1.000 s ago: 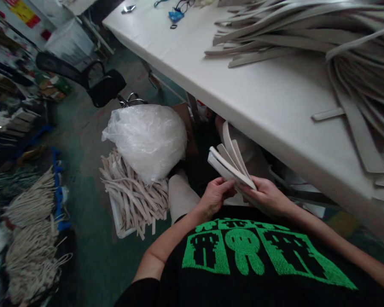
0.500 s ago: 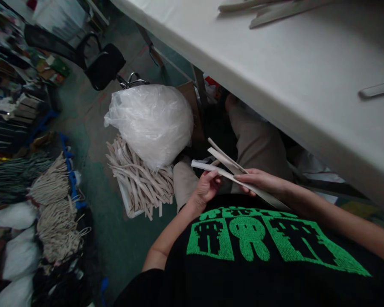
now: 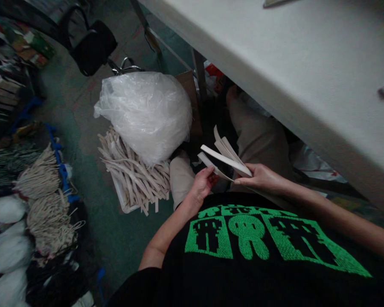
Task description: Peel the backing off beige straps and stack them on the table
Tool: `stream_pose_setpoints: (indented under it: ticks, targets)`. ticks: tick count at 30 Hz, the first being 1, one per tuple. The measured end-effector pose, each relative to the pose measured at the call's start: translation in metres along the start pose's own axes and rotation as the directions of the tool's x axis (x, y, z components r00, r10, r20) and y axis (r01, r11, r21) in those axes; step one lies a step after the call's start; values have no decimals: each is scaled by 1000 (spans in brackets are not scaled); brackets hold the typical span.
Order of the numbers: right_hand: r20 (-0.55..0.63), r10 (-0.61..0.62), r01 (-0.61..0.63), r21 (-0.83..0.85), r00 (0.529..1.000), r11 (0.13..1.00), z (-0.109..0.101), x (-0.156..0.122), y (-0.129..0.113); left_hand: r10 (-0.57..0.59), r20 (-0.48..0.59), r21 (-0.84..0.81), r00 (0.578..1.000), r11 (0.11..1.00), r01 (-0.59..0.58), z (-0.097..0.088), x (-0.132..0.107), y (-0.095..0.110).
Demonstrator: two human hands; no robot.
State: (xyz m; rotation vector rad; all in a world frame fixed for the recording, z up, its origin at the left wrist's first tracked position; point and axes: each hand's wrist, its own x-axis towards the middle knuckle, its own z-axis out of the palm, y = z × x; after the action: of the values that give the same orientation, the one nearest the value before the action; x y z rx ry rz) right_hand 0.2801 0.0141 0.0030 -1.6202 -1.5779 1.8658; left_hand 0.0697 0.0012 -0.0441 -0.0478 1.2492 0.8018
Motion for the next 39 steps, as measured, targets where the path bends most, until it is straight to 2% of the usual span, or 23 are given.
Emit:
stream_pose_setpoints:
  ticks: [3, 6, 8, 10, 15, 17, 22, 24, 27, 29, 31, 34, 36, 39]
  targets:
    - [108, -23, 43, -190, 994, 981, -4, -9, -4, 37, -46, 21, 998, 999, -36, -1, 3, 0]
    - [93, -29, 58, -325, 995, 944, -5, -24, -7, 82, -43, 21, 996, 997, -81, 0, 4, 0]
    - [50, 2, 13, -289, 999, 957, -5, -32, -6, 80, -30, 15, 996, 997, -80, 2, 1, 1]
    - [9, 52, -49, -181, 999, 982, -4, -35, -4, 62, -2, 8, 998, 998, -62, 7, -6, 1]
    - [-54, 87, -86, 18, 995, 996, 5, -12, -11, 43, 172, 43, 984, 998, -51, 23, -18, -6]
    - [-38, 107, -106, 42, 994, 994, 6, -6, -19, 68, 202, 57, 977, 995, -81, 25, -17, -5]
    - [28, 45, -37, -229, 999, 973, -4, -24, -28, 204, 64, 16, 977, 978, -206, 13, -11, 16]
    - [8, 34, -30, -283, 999, 959, -4, -30, -26, 198, 85, 35, 977, 979, -202, 12, -14, 17]
    - [-40, 17, -26, -236, 999, 971, 1, -25, -26, 162, 191, 102, 968, 978, -183, 19, -23, 7]
    - [-57, 0, -10, -169, 998, 986, 3, -21, -28, 167, 221, 119, 961, 973, -196, 24, -27, 4]
    - [-57, -13, 4, -157, 998, 988, 0, -23, -30, 207, 194, 94, 959, 969, -228, 24, -28, 6]
    - [-54, -25, 9, -266, 998, 964, -3, -34, -29, 249, 120, 47, 961, 966, -256, 19, -27, 15]
    - [-62, -40, 19, -304, 997, 953, -2, -38, -29, 241, 120, 41, 963, 968, -247, 18, -26, 16]
    - [-83, -65, 43, -250, 994, 967, 5, -34, -33, 223, 162, 46, 961, 971, -233, 22, -28, 13]
